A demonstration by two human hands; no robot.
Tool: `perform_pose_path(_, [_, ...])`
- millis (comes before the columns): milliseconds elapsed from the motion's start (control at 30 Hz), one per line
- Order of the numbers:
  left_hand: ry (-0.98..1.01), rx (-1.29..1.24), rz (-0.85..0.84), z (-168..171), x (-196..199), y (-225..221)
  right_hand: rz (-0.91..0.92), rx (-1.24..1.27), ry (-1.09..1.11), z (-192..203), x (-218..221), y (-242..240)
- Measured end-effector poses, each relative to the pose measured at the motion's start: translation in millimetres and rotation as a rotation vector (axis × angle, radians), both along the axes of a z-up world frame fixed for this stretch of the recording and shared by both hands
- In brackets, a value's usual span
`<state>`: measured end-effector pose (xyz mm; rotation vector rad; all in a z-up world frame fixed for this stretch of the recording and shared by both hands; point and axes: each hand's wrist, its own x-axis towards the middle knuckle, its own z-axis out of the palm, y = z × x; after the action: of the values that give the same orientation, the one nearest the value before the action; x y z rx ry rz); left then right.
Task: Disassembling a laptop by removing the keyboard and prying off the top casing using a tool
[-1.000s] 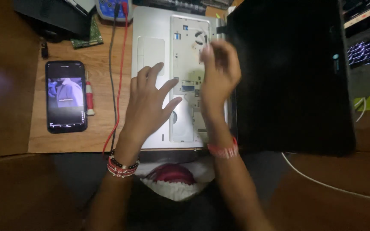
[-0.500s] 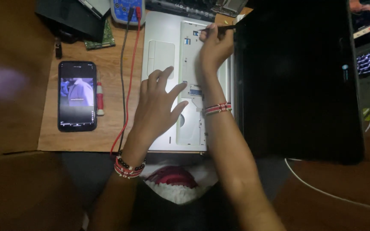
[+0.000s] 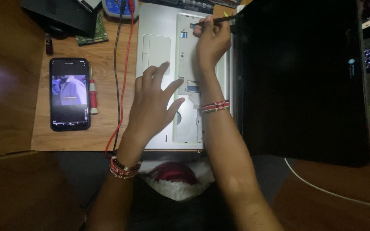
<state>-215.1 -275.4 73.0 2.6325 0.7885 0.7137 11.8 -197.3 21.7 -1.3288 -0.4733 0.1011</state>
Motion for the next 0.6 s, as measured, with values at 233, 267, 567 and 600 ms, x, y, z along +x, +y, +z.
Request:
perform_pose_path(233, [-0.023,0.007,-0.004,0.0,-0.5,-0.5,-0.122,0.038,-0.053,-6.3,2.6,-1.9])
perform_pose_path(267, [-0.023,0.002,-0.001,-1.1,-0.3,-0.3,-0.137,0.004,-0.083,-9.0,4.5,-1.4])
perform_pose_path(567, [-0.010,-0.017,-0.003,1.2,-1.7,0.1,-0.227,-0.091,-0.240,-16.8,12.6,0.7])
perform_pose_path(600, [-0.010,-0.009,-0.003,0.6,-1.6,0.2,-0.208,-0.077,-0.256,-19.8,15.0,0.8])
